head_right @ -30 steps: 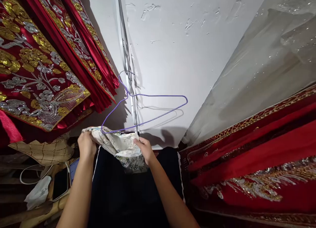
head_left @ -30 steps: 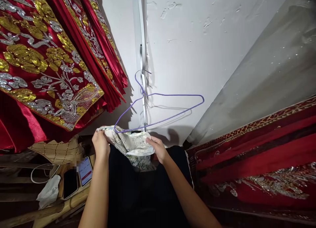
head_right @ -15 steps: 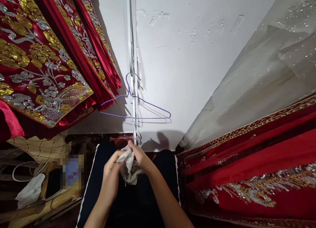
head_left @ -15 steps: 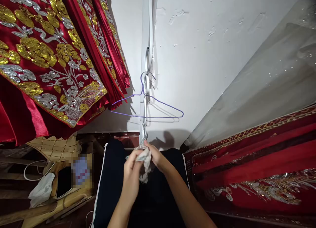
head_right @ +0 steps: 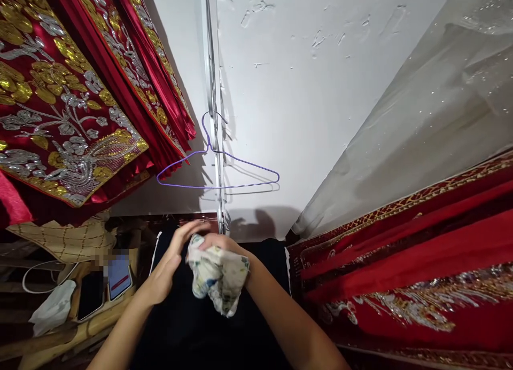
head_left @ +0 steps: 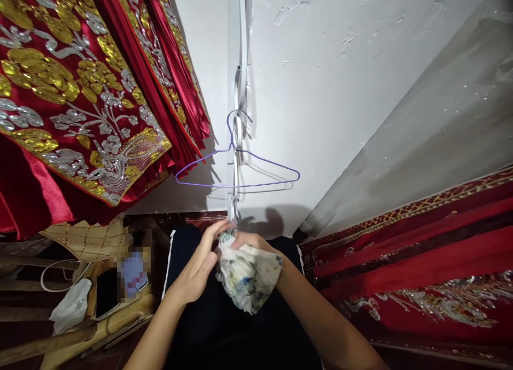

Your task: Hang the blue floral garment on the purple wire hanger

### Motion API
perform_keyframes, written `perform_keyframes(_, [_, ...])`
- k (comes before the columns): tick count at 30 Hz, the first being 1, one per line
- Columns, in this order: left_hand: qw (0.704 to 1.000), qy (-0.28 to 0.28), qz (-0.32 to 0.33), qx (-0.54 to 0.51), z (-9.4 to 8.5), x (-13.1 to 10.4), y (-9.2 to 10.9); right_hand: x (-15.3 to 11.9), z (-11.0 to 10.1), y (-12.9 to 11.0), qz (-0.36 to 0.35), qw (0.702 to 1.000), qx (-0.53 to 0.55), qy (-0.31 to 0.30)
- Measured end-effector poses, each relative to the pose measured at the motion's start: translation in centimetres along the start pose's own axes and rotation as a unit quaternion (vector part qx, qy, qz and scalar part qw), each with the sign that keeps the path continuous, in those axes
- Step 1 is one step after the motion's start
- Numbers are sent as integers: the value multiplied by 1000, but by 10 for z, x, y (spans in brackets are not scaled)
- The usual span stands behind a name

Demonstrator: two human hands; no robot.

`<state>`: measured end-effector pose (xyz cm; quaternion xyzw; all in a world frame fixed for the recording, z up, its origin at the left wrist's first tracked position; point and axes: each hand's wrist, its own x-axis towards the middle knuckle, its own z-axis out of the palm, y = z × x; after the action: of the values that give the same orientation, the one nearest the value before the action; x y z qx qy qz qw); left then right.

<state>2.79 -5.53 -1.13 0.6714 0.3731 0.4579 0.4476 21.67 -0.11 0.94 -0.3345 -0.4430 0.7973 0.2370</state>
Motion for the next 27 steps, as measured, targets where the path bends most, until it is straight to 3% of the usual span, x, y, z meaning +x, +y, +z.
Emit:
perform_keyframes(3, [995,-72,-13,71,-3,5,-18,-14,-6,-23,60,983,-105,-135])
perform_keyframes(5, [983,-121,0,140,-10,9,-25,-28,-14,-44,20,967,-194,-163])
perform_keyframes(7, [965,-156,-2,212,-21,15,-25,-42,-24,-66,-79,947,-297,-95])
perform_keyframes(9, [949,-148,-16,277,-34,21,-24,-54,-33,-83,-170,901,-399,33])
perform_keyframes(11, [940,-125,-26,317,-50,26,-22,-56,-42,-93,-207,850,-459,156])
perform_keyframes(13, [930,-112,-34,348,-64,29,-20,-47,-52,-94,-210,819,-486,220])
perform_keyframes(15, [922,-93,-44,374,-74,28,-14,-29,-62,-89,-220,800,-507,232])
perform_keyframes(18, [927,-22,-46,373,-81,22,2,1,-79,-75,-258,768,-534,242])
perform_keyframes(22, [956,33,-46,288,-77,14,33,25,-96,-59,-240,764,-517,304])
perform_keyframes(24, [968,5,-71,241,-74,14,46,32,-101,-53,-237,776,-490,319])
perform_keyframes(27, [953,-123,-149,235,-78,19,50,34,-106,-48,-253,799,-456,299])
